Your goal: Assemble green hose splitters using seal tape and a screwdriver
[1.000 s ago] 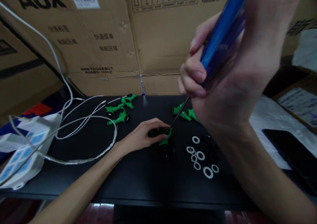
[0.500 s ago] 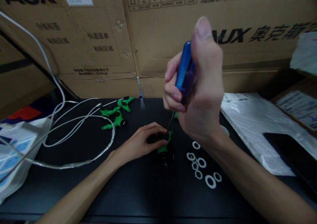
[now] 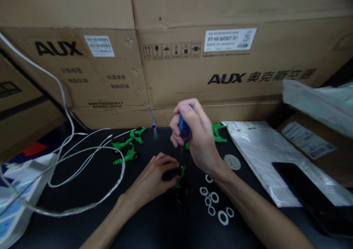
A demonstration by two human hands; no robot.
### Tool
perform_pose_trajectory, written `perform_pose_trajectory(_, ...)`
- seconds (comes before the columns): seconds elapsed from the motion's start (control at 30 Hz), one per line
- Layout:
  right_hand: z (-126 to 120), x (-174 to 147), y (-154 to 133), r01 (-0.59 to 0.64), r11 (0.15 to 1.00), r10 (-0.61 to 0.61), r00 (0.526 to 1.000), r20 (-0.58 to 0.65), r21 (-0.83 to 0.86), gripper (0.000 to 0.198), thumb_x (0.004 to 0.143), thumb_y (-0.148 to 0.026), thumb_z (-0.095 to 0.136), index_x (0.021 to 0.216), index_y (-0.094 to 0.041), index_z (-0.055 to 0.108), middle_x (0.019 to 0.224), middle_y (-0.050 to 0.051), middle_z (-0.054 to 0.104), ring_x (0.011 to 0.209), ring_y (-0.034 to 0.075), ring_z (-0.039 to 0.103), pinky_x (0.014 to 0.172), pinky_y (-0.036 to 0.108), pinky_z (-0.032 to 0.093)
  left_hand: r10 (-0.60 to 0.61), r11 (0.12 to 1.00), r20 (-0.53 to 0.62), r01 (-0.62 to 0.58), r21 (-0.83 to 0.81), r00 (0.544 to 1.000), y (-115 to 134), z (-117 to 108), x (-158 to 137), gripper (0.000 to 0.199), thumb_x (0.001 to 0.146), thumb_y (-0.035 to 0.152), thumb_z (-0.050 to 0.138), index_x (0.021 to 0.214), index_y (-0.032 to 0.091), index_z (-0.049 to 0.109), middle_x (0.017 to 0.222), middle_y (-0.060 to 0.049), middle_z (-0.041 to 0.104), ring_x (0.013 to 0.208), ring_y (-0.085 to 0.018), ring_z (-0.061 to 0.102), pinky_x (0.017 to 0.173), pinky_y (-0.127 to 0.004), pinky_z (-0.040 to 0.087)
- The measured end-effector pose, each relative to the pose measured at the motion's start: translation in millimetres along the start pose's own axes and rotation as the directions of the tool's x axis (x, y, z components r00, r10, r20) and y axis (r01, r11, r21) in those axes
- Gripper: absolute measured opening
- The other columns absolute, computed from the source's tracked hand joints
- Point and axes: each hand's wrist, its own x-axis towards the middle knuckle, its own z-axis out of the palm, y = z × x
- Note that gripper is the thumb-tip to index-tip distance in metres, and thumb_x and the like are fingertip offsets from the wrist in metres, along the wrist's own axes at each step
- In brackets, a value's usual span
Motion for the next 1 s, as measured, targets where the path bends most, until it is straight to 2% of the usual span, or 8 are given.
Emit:
perform_pose_trajectory(0.13,2.8,-1.8,2.7,-0.009,1.0,0.009,1.0,-0.004,0.017,0.024,0.099,-0.043,0.063,0.095,-0.026,0.047,0.065,-0.01,0.047,0.048,0.007,0.041,0.047,0.021,0.038,-0.081,0.993,-0.144,0.066,-0.1,0.986,3.7,15.6,-0.8,0.013,0.097,0.026,0.065,0.103,0.026,0.077,0.11,-0.004,0.077,0.105,-0.026,0.066,0.099,-0.047,0.051)
perform_pose_trajectory(0.3,6.5,-6.7,5.7,-0.021,0.997,0.021,1.0,0.006,0.073,0.021,0.098,-0.041,0.067,0.096,-0.023,0.055,0.068,-0.007,0.046,0.053,0.007,0.039,0.047,0.02,0.032,-0.077,0.965,-0.138,0.039,-0.259,0.987,-1.8,27.5,-0.3,0.011,0.097,0.024,0.064,0.095,0.021,0.075,0.102,-0.003,0.075,0.096,-0.022,0.071,0.087,-0.033,0.057)
perform_pose_trajectory(0.43,2.6,-5.0,4.3,-0.086,0.984,0.064,0.988,0.143,0.154,0.019,0.097,-0.04,0.064,0.093,-0.022,0.059,0.064,-0.006,0.046,0.051,0.007,0.034,0.043,0.019,0.026,-0.077,0.957,-0.138,0.034,-0.288,0.987,-6.8,28.7,0.1,0.014,0.098,0.026,0.064,0.093,0.019,0.075,0.101,-0.004,0.074,0.091,-0.021,0.071,0.081,-0.029,0.058)
perform_pose_trajectory(0.6,-7.2,4.8,5.8,-0.204,0.955,0.128,0.937,0.326,0.213,0.028,0.096,-0.047,0.057,0.085,-0.021,0.056,0.056,-0.008,0.037,0.045,0.006,0.022,0.037,0.017,0.018,-0.07,0.944,-0.148,0.017,-0.331,0.986,-12.7,34.5,1.1,0.012,0.097,0.028,0.068,0.096,0.019,0.076,0.098,-0.004,0.073,0.089,-0.02,0.071,0.084,-0.029,0.058)
perform_pose_trajectory(0.73,-8.0,1.5,14.6,-0.147,0.963,0.087,0.964,0.252,0.226,0.028,0.095,-0.048,0.065,0.096,-0.027,0.047,0.062,-0.011,0.04,0.046,0.005,0.022,0.039,0.014,0.019,-0.093,0.939,-0.16,0.033,-0.343,0.983,-14.4,36.5,0.4,0.013,0.093,0.027,0.074,0.104,0.021,0.077,0.095,-0.003,0.073,0.087,-0.019,0.07,0.082,-0.029,0.056)
perform_pose_trajectory(0.87,-6.3,-8.2,21.0,-0.063,0.983,0.036,0.987,0.156,0.172,0.02,0.099,-0.034,0.067,0.098,-0.027,0.048,0.071,-0.009,0.047,0.054,0.005,0.035,0.047,0.016,0.029,-0.136,0.932,-0.146,0.077,-0.355,0.98,-14.0,36.6,-0.6,0.018,0.091,0.025,0.076,0.109,0.022,0.076,0.097,-0.002,0.074,0.088,-0.019,0.069,0.082,-0.028,0.055)
perform_pose_trajectory(0.93,-8.4,-9.5,20.3,-0.058,0.988,0.035,0.986,0.163,0.141,0.013,0.1,-0.032,0.065,0.098,-0.025,0.055,0.074,-0.006,0.05,0.06,0.006,0.041,0.054,0.018,0.034,-0.152,0.926,-0.133,0.094,-0.365,0.979,-14.0,37.2,-1.0,0.018,0.09,0.027,0.078,0.107,0.022,0.076,0.099,-0.003,0.075,0.088,-0.019,0.069,0.082,-0.027,0.054)
perform_pose_trajectory(1.0,-12.2,-7.3,17.6,-0.099,0.986,0.065,0.968,0.241,0.131,0.015,0.1,-0.037,0.065,0.098,-0.023,0.06,0.073,-0.005,0.052,0.06,0.007,0.043,0.054,0.02,0.034,-0.167,0.921,-0.127,0.109,-0.374,0.978,-14.2,37.9,-1.3,0.018,0.089,0.028,0.079,0.105,0.02,0.076,0.099,-0.003,0.075,0.086,-0.018,0.068,0.081,-0.026,0.053)
